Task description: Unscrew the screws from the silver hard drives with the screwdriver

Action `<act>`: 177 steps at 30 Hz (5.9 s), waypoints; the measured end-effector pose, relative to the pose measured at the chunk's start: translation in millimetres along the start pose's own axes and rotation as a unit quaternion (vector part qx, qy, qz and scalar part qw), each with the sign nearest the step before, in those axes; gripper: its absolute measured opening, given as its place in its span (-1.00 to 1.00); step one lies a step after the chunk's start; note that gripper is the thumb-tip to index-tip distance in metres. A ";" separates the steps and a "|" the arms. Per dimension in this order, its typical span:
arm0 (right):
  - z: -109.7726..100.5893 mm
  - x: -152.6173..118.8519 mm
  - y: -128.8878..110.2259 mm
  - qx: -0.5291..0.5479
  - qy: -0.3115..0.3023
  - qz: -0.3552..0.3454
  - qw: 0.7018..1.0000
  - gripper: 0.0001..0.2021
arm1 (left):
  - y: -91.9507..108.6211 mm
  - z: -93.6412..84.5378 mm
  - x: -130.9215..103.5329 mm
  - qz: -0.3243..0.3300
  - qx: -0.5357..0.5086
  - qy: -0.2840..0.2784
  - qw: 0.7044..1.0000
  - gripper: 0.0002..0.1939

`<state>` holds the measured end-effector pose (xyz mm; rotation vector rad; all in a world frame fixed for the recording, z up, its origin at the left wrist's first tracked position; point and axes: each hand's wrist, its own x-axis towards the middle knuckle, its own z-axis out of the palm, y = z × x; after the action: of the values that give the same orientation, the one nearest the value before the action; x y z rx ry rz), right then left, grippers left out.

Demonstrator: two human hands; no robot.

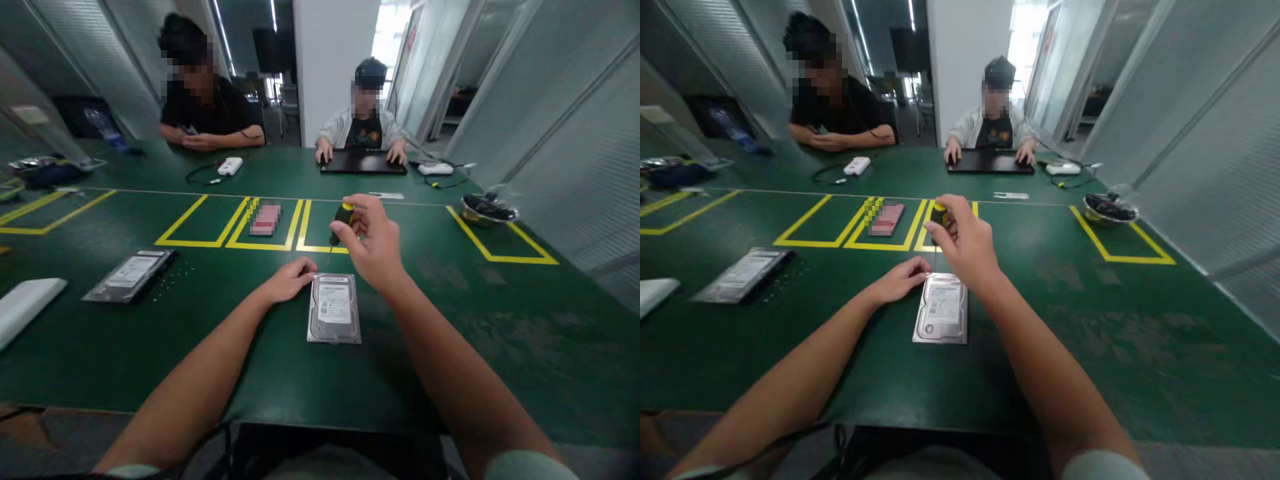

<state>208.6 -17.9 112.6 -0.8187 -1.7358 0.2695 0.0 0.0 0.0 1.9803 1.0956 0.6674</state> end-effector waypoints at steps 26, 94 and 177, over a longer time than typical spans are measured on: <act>30.1 -13.4 31.8 -0.033 -0.067 0.059 0.996 -0.77 | 3.2 0.9 4.4 -0.026 0.018 0.027 0.999 -0.90; 16.8 21.6 4.1 -0.067 -0.192 -0.033 0.979 -0.96 | 13.0 8.9 0.4 -0.029 0.050 0.068 0.996 -0.80; 15.6 18.1 3.2 -0.091 -0.185 -0.034 0.978 -0.94 | 9.7 7.4 0.4 -0.030 0.044 0.072 0.996 -0.73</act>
<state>193.4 -0.4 119.3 -0.8803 -2.1587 0.2293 10.1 -5.7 3.7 1.9900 1.2844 0.7504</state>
